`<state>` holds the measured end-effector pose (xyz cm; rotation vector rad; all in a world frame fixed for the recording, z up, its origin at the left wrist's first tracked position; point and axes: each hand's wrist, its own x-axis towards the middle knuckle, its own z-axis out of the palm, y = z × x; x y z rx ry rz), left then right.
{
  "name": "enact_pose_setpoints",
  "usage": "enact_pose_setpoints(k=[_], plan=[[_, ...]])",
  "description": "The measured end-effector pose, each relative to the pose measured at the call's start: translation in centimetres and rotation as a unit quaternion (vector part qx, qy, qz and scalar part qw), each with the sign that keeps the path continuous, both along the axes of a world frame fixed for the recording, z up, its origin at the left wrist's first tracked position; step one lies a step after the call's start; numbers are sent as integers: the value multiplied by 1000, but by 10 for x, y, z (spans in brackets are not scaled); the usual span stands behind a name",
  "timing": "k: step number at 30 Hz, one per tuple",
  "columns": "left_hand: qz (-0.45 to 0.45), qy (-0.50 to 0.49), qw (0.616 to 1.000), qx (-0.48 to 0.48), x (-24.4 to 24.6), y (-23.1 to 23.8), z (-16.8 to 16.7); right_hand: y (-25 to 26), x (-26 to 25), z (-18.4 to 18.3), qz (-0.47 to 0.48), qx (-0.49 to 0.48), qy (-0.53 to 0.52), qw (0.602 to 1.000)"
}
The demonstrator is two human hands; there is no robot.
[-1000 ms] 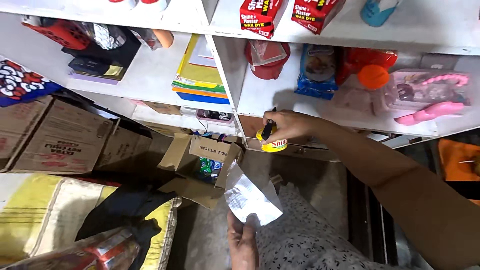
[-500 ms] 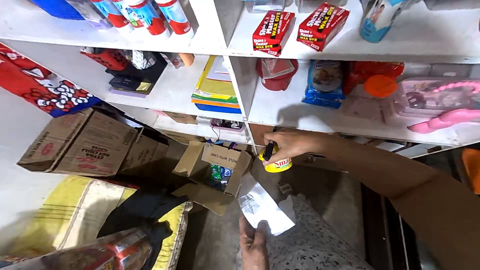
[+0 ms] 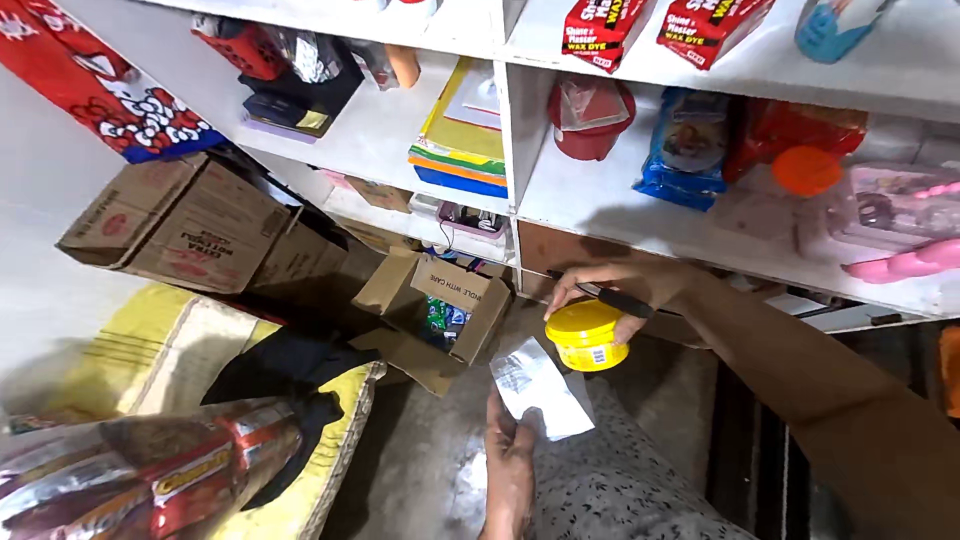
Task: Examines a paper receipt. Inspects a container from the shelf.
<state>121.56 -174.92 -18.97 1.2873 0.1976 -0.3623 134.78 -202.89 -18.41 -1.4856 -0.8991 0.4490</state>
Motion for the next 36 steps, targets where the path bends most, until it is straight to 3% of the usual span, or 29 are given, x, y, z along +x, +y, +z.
enact_pose_setpoints(k=[2,5,8,13,17,21,36], plan=[[0,-2,1000,-1,0,0,0,1,-1,-27,27,99,40,994],[-1,-7,1000,-5,0,-1,-1,5,-21,-26,25,176,147,973],[-7,-9,1000,-2,0,-1,-1,22,-42,-16,5,295,238,925],[-10,-1,1000,7,1,-2,1,45,-52,-44,62,432,293,851],[-18,-6,1000,22,0,-1,0,55,-66,-32,2,473,318,822],[-16,-7,1000,7,0,0,1,51,-67,-38,32,502,319,803],[-19,-3,1000,7,2,4,0,61,-63,-33,30,524,302,796]])
